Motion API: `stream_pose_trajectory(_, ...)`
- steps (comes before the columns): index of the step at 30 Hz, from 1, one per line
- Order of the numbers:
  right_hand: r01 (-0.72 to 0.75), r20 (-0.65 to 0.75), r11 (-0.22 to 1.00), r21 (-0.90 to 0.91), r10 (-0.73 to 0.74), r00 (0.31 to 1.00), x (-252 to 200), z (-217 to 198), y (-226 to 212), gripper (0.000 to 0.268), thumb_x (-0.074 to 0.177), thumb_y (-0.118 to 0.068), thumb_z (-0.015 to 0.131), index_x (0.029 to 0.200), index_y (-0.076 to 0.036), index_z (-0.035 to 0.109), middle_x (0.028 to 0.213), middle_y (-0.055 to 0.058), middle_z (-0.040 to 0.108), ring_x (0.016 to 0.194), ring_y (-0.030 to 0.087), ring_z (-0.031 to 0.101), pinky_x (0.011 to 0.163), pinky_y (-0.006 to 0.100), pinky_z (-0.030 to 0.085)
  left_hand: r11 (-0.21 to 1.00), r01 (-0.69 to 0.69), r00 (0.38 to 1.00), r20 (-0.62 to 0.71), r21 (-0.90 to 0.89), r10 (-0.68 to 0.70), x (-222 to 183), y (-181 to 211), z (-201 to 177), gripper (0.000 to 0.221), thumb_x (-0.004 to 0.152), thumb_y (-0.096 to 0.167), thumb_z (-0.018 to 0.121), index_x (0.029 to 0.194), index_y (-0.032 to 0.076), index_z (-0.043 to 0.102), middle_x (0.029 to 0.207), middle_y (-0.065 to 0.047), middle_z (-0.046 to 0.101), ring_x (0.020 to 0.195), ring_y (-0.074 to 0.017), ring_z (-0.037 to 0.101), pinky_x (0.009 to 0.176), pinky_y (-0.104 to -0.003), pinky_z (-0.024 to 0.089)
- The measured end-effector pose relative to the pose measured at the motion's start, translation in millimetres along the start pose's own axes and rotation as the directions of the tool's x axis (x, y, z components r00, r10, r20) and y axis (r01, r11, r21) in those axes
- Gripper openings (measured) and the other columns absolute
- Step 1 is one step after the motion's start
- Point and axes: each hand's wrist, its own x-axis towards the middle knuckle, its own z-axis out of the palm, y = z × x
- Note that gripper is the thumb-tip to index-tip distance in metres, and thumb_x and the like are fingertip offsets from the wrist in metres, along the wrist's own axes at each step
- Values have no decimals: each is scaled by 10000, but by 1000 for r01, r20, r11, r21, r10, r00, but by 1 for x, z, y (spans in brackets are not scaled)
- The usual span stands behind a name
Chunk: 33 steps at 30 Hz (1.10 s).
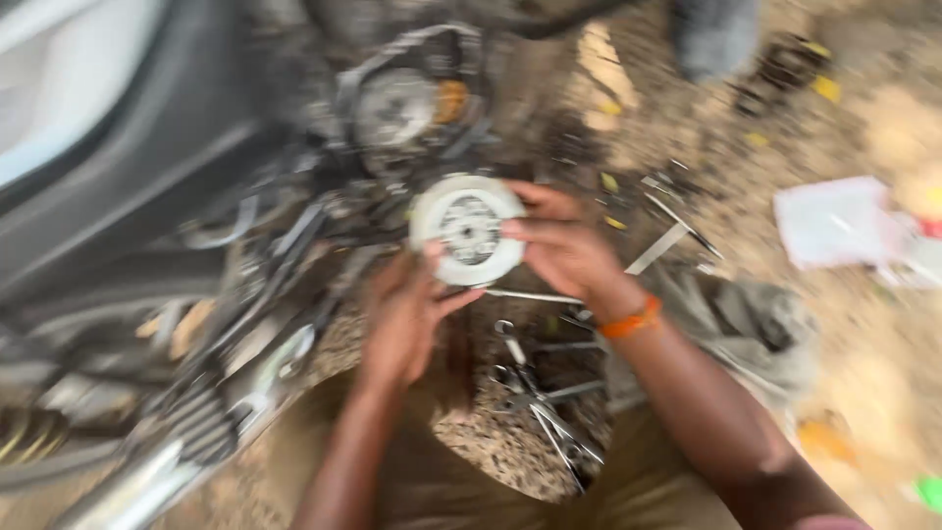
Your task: The person is repairing and assembling motorcycle clutch plates and housing.
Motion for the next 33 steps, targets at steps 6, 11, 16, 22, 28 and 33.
stream_pose_trajectory(6,-97,-133,864,-494,35,990,-42,4,-30,559,928,-131,744,1436,-12,546,1237,189,722,1103,262,718,978,407,598,994,82,997,-4,-68,-82,-7,-1,5,384,994,256,579,1198,-66,626,1132,-200,733,1023,-287,753,870,-478,672)
stream_pose_trajectory(11,-242,-244,58,-969,-412,878,-125,-49,-67,279,907,-260,759,1114,-74,769,1055,99,809,823,154,773,707,291,614,970,170,979,-143,172,-147,-7,-21,-12,373,1025,224,557,1072,-137,637,962,-265,758,835,-326,786,744,-479,678)
stream_pose_trajectory(16,-432,-411,90,-897,-527,744,-157,-181,-90,190,1004,-178,728,1098,-17,765,947,96,736,820,131,678,724,272,546,945,268,951,-210,188,-228,-5,-17,-11,396,966,172,569,1202,-142,620,971,-283,762,854,-342,791,724,-486,672)
stream_pose_trajectory(22,-584,-546,66,-809,-453,705,-123,-363,-50,194,983,-186,762,984,8,750,728,71,664,635,125,556,589,304,455,837,537,839,-169,106,-517,-1,-49,-73,571,935,256,636,1406,-61,570,1143,-301,751,1043,-386,793,859,-523,633)
stream_pose_trajectory(28,-532,-479,12,-847,-452,752,-57,-440,-9,146,912,-153,790,997,-36,773,840,107,746,703,179,700,662,332,567,808,526,851,-149,265,-504,-3,-89,-123,717,873,375,651,1450,-30,525,1202,-263,764,1090,-343,753,928,-489,609)
stream_pose_trajectory(33,-542,-446,-168,-823,-398,801,-30,-456,13,208,863,-134,795,1050,-49,764,914,129,753,713,209,708,646,336,591,815,488,871,-127,313,-474,2,-90,-124,718,879,366,647,1456,-44,525,1215,-256,757,1113,-331,744,952,-473,586)
